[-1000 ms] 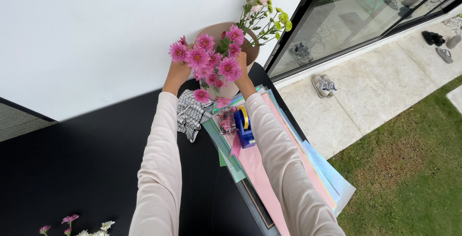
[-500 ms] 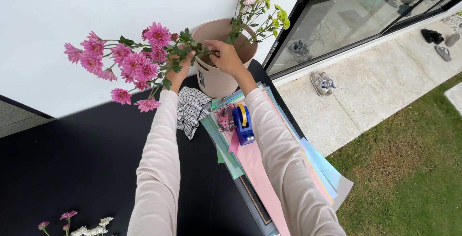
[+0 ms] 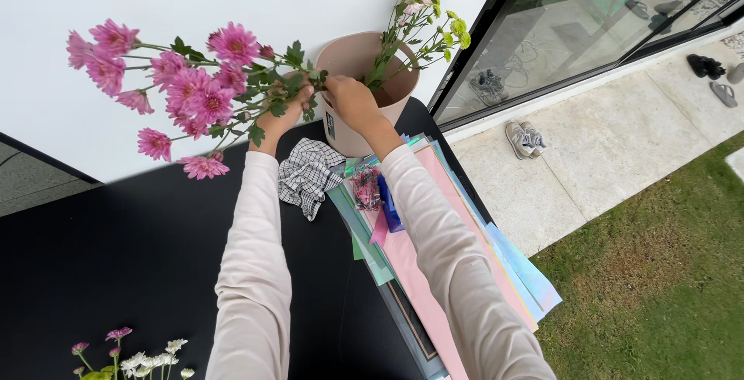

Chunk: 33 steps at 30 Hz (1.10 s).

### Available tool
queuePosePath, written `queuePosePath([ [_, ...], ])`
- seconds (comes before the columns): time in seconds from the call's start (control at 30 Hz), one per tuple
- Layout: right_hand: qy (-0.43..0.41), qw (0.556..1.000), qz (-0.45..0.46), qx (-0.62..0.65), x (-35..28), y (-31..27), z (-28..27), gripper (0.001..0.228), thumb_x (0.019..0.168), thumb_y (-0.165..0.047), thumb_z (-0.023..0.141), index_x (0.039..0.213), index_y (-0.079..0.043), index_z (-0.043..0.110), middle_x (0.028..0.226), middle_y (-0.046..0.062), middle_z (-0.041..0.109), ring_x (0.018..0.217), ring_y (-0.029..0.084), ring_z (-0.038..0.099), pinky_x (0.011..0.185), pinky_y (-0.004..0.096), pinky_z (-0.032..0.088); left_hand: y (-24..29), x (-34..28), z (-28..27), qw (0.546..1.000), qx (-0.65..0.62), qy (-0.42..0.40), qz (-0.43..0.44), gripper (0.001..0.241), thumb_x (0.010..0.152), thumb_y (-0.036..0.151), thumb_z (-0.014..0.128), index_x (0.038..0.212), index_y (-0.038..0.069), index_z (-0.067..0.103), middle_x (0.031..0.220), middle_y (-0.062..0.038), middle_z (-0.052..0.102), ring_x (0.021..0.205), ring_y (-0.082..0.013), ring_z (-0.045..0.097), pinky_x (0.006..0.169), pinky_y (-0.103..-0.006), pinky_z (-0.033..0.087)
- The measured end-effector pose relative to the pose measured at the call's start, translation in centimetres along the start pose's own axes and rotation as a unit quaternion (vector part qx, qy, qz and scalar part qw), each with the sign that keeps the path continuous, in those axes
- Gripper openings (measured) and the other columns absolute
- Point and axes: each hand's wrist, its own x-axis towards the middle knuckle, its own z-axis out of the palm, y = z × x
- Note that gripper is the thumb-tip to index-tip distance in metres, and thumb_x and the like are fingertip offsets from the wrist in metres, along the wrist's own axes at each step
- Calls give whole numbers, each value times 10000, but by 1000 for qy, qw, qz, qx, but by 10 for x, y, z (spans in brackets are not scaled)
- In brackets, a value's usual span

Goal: The person sorts flowers by picking them up from a bucket and placing them on a table, occasionally pointing at individual stems.

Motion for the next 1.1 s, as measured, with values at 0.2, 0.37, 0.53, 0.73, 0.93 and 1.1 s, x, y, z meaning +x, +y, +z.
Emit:
queuePosePath([
  [0.2, -37, 998, 23, 40, -4, -3, 5, 153, 947, -63, 560, 1068, -54, 653, 888, 172, 692, 789, 330, 709, 606, 367, 581, 4, -3, -1, 1000, 10, 12, -7, 596, 968, 413, 552, 1409, 32, 431, 1442, -137, 436, 1295, -232, 465, 1086, -322, 324],
  [0.37, -51, 996, 55, 46, -9, -2, 18, 195, 961, -111, 555, 1130, -93, 650, 972, 165, 699, 847, 308, 710, 661, 360, 589, -23, -9, -19, 974, -141, -127, -125, 710, 932, 497, 518, 1460, 51, 356, 1431, -152, 435, 1252, -265, 495, 1030, -422, 394],
  [0.53, -22, 995, 53, 76, -20, -24, 11, 554, 939, -93, 605, 1451, -130, 396, 1252, 236, 597, 1126, 355, 628, 883, 446, 578, -15, -21, -40, 971, -61, -89, -214, 845, 790, 730, 611, 1470, 378, 255, 1469, 112, 408, 1250, -134, 511, 976, -490, 462],
  [0.73, 59, 988, 83, 113, -60, -28, 15, 576, 907, 2, 579, 1441, 33, 366, 1411, 297, 418, 1340, 411, 410, 1111, 490, 388, -37, -63, -51, 900, -413, 46, -127, 439, 978, 85, 632, 1321, -26, 381, 1366, -203, 369, 1231, -384, 521, 945, -504, 544],
  [0.93, 190, 953, 111, 210, -114, -48, 46, 587, 819, 18, 585, 1381, 11, 415, 1329, 254, 419, 1280, 446, 445, 1065, 522, 415, 64, -141, -106, 837, -523, 105, -125, 83, 936, -14, 595, 987, 40, 557, 1038, -82, 601, 1007, -312, 689, 901, -438, 593],
  [1.1, 93, 910, 140, 380, -169, -101, 74, 556, 886, -46, 563, 1411, 16, 389, 1336, 254, 450, 1253, 420, 489, 1033, 508, 444, 51, -244, -148, 835, -535, 121, -56, 357, 930, -51, 526, 1284, -13, 501, 1240, -233, 605, 1140, -331, 615, 937, -381, 573],
])
